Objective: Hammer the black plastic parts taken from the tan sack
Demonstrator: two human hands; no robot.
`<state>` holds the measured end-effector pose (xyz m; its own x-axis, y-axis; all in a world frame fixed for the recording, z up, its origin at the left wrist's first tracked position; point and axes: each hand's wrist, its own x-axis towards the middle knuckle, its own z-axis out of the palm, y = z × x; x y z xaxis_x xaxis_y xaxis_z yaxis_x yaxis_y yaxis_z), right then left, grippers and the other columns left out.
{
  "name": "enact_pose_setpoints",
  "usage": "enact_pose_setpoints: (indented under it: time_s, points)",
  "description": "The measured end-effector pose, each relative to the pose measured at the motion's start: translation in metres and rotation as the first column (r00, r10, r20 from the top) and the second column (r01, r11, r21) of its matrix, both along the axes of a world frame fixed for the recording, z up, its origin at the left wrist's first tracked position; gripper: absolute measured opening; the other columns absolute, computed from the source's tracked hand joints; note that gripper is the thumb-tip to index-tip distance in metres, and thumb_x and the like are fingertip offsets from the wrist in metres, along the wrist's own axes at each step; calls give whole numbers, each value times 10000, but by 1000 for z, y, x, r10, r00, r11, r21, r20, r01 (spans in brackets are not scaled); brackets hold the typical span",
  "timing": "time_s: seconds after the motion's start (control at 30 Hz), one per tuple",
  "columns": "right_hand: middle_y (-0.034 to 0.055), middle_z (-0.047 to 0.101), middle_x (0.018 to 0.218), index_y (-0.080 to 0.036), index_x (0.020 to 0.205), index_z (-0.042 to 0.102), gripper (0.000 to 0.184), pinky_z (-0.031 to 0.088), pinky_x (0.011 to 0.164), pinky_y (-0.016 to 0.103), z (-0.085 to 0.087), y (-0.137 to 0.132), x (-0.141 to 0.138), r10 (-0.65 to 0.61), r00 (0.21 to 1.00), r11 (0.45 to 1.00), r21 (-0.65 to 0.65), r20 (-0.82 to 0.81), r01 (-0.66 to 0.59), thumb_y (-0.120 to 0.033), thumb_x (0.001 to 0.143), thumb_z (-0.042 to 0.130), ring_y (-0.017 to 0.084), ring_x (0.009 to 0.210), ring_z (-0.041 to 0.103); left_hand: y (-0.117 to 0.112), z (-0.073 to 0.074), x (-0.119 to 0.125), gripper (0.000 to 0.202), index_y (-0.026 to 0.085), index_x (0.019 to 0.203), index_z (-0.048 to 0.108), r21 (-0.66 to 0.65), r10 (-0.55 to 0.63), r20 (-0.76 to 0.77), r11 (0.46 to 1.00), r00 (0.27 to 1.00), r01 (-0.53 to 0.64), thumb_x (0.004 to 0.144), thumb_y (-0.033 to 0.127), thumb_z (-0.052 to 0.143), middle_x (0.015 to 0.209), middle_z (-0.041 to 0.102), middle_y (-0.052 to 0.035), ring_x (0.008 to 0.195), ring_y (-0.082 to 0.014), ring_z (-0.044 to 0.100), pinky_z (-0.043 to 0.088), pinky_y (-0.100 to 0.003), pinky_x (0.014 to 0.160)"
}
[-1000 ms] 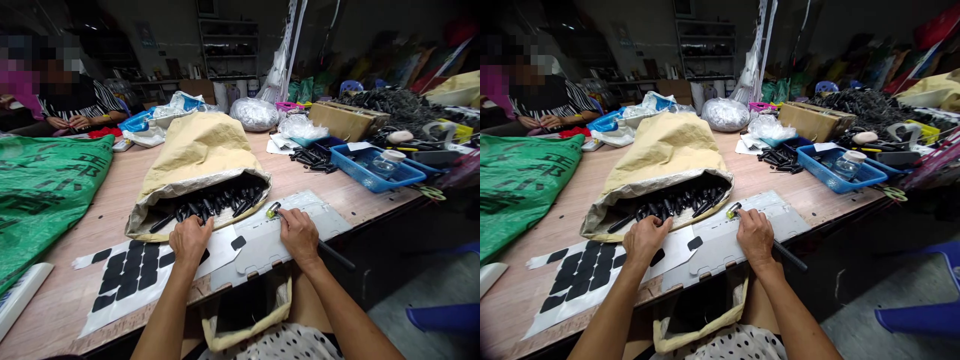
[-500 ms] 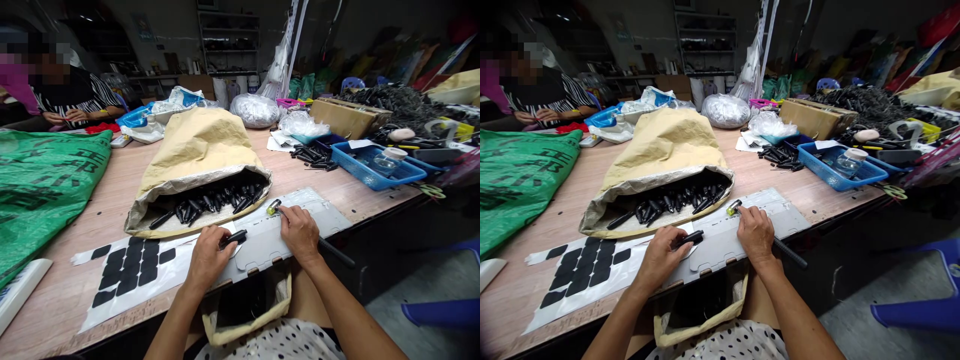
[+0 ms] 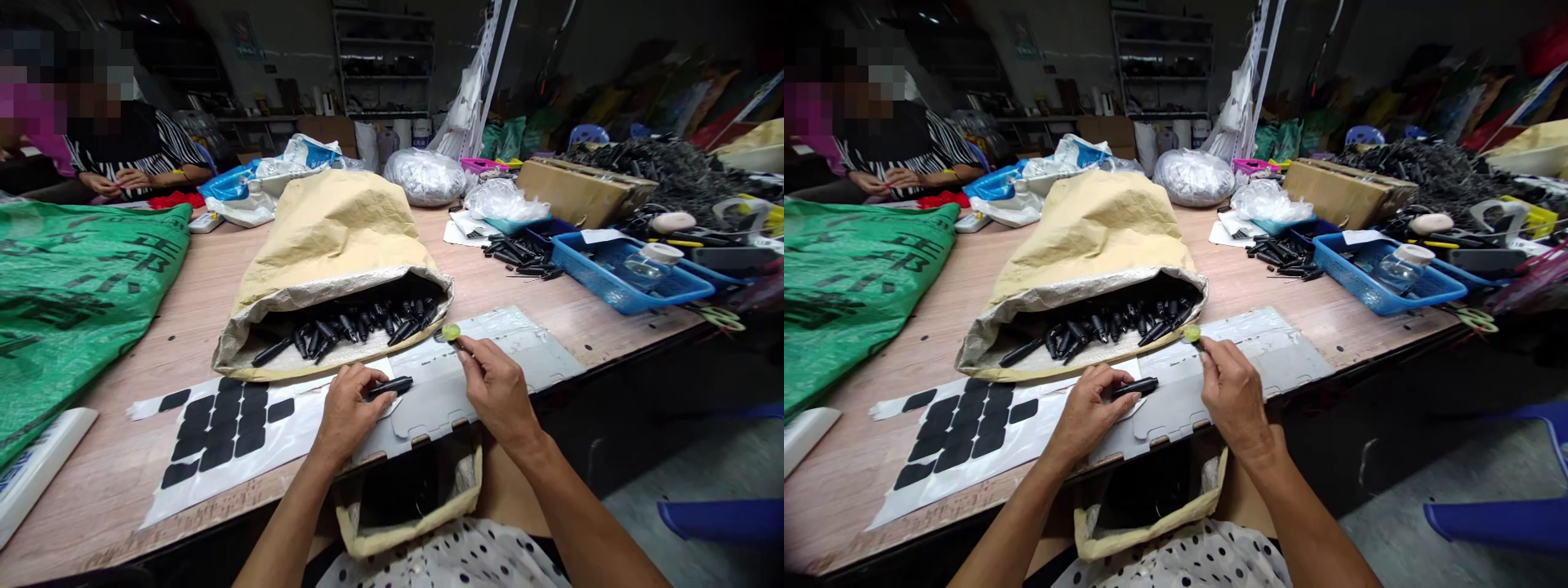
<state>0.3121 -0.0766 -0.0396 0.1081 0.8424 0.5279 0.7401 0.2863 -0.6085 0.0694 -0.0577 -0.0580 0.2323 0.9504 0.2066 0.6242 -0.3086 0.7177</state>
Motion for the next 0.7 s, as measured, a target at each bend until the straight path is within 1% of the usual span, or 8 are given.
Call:
enact_pose_setpoints:
  time_s: [0.03,0.1,0.2,0.37,0.43,0.5,0.57,0.7]
  points:
    - [72,712,1039,-210,1197,686,289,508,881,327,4,-5,-8,77,996,997,4,-51,-77,-207,989,484,198,983,654,0,0,0,116,238,919,728,-1,2,5,1000,1000,-2,810,261,759,899,687,-26,916,-244,573,438,-357,810]
    - [63,713,1046,-221,1212,682,288,517,888,314,11,-15,-24,200,975,979,-9,-93,-202,-201,994,496,183,988,657,1,-2,0,116,237,916,733,5,6,8,1000,1000,-6,808,264,763,892,689,-25,910,-242,572,436,-357,809]
    - [64,711,1026,-221,1232,676,306,526,871,320,16,-24,-41,296,952,953,-42,-76,-300,-182,998,483,184,972,654,1,-4,-1,116,232,917,744,12,8,6,1000,1000,-8,808,264,769,876,684,-26,905,-241,568,432,-356,807]
    - [73,703,1054,-244,1294,644,355,528,902,350,18,-27,-50,288,957,957,20,-32,-288,-158,1002,462,196,995,640,0,-5,-1,108,225,925,750,18,-2,4,1000,1000,2,823,260,761,872,678,-29,910,-238,558,428,-356,815]
    - [71,699,1014,-243,1289,651,364,535,876,340,15,-27,-51,288,957,958,-14,18,-288,-144,997,459,195,964,642,0,-4,-1,97,227,919,751,18,0,5,1000,1000,0,824,249,757,862,672,-27,903,-235,556,425,-354,809]
    - [64,689,941,-225,1258,671,361,541,818,316,11,-27,-52,300,951,952,-83,71,-294,-124,985,457,190,901,643,0,-3,0,93,232,916,752,17,9,4,1000,1000,-9,822,230,752,847,666,-21,886,-230,554,421,-351,799]
    - [61,682,918,-210,1242,679,356,540,805,307,9,-26,-50,294,952,952,-114,87,-284,-116,980,457,189,887,643,0,-3,0,96,230,912,750,21,13,1,1000,1000,-13,817,222,755,841,665,-18,875,-226,552,420,-349,795]
    - [75,690,1014,-208,1267,660,334,519,887,333,11,-25,-45,218,975,976,-24,43,-217,-158,1003,462,201,974,635,0,-4,1,105,213,909,739,38,2,-1,999,1000,-2,811,234,767,865,675,-25,889,-228,554,424,-353,804]
